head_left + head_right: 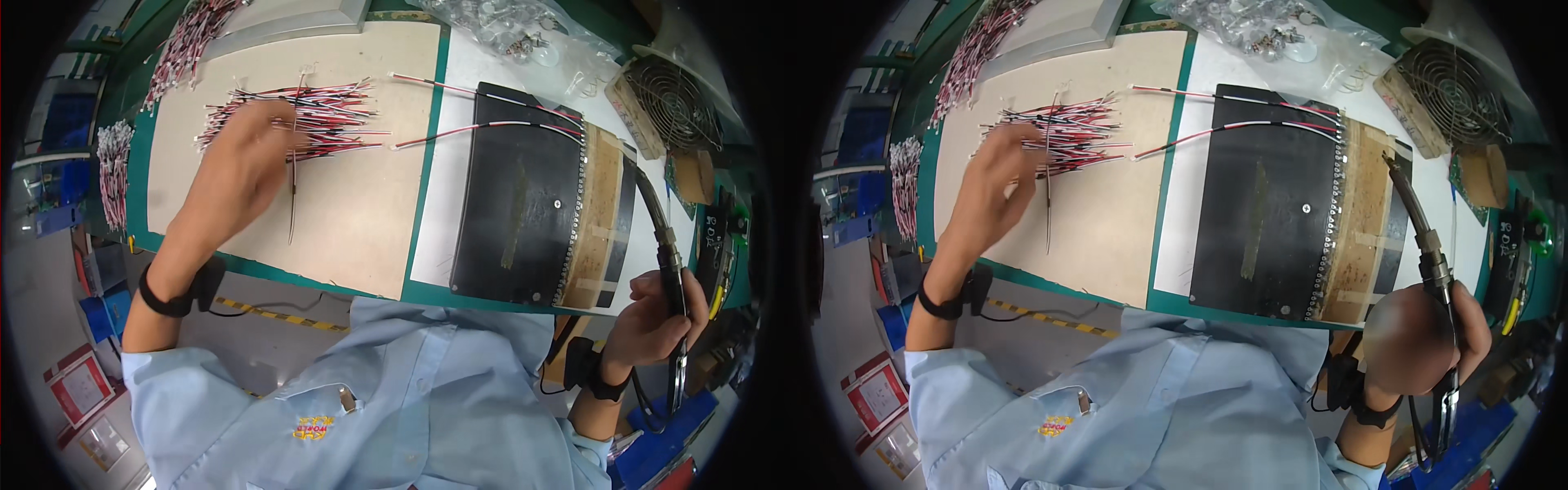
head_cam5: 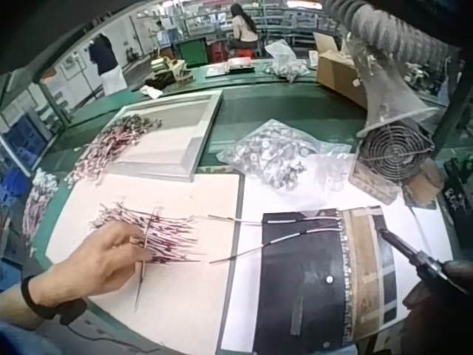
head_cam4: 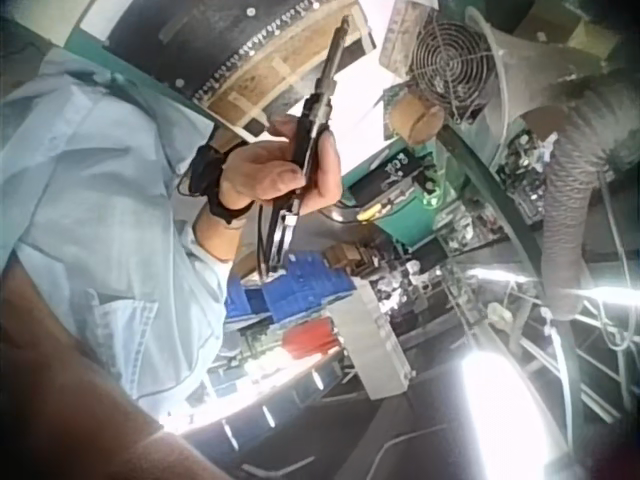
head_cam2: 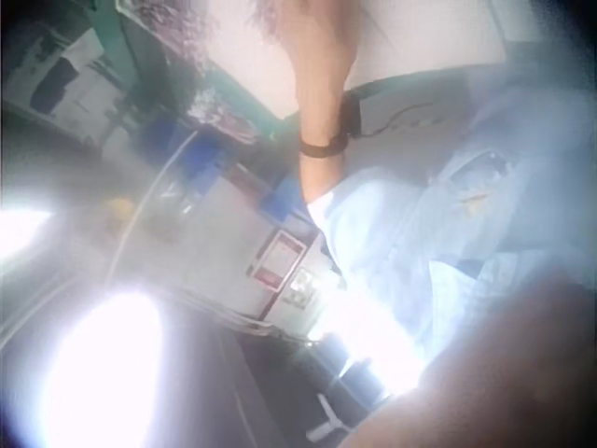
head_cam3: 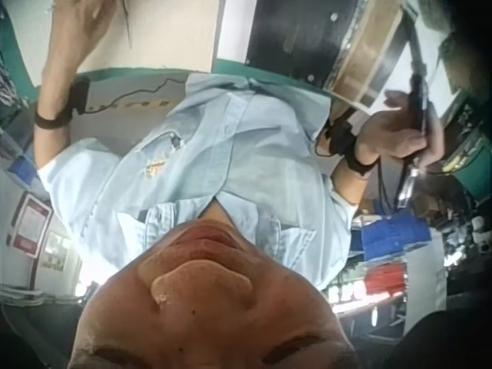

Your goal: The person picks up a wire from a pile, aligns it with a terminal on a board, and solders the connection using a soldering iron, repeating this for several wires.

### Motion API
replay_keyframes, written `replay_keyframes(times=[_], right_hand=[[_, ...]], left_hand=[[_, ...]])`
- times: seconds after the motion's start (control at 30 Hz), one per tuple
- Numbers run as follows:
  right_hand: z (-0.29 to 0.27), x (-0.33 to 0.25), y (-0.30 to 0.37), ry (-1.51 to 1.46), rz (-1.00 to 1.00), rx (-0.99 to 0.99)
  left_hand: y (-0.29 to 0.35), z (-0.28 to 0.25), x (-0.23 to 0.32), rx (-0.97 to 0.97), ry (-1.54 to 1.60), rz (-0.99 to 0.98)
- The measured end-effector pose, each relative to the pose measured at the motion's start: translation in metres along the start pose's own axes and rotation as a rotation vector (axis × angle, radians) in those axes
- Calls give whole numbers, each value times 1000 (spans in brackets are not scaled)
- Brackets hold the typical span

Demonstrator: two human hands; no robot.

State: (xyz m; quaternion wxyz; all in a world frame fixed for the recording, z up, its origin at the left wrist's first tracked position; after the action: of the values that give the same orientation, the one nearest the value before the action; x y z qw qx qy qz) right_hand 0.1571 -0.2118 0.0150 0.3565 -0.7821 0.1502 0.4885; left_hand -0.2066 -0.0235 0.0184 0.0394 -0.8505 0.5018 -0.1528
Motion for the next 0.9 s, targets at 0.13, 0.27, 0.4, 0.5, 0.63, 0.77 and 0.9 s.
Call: replay_keyframes(times=[0.13,0.27,0.4,0.5,0.63,0.77,0.9], right_hand=[[-5,-8,10,-26,43,38],[4,-13,12,-44,100,-36],[15,-29,21,-50,53,-97],[22,-39,33,-66,29,-154],[24,-46,42,-59,99,-177],[45,-46,36,-256,172,-215],[80,-30,33,-313,373,-308]], left_hand=[[14,11,27,-279,-109,292],[31,19,13,-363,-151,376],[40,34,8,-368,-255,486],[28,33,7,-323,-258,478],[-14,6,0,-158,-106,239],[-41,-11,18,14,340,-90],[-55,22,73,-56,861,-227]])
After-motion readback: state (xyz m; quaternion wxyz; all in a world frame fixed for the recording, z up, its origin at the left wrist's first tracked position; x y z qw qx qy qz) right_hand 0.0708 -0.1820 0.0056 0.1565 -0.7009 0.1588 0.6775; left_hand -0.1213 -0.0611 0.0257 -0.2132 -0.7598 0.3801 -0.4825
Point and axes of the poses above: each hand's wrist, its own y-axis away from the middle knuckle, its own z-axis out of the palm, x = y × z, the point moved 7 cm from there along -y, towards the middle knuckle, and after that the axes turned 10 degrees about z, right-handed, at the moved point
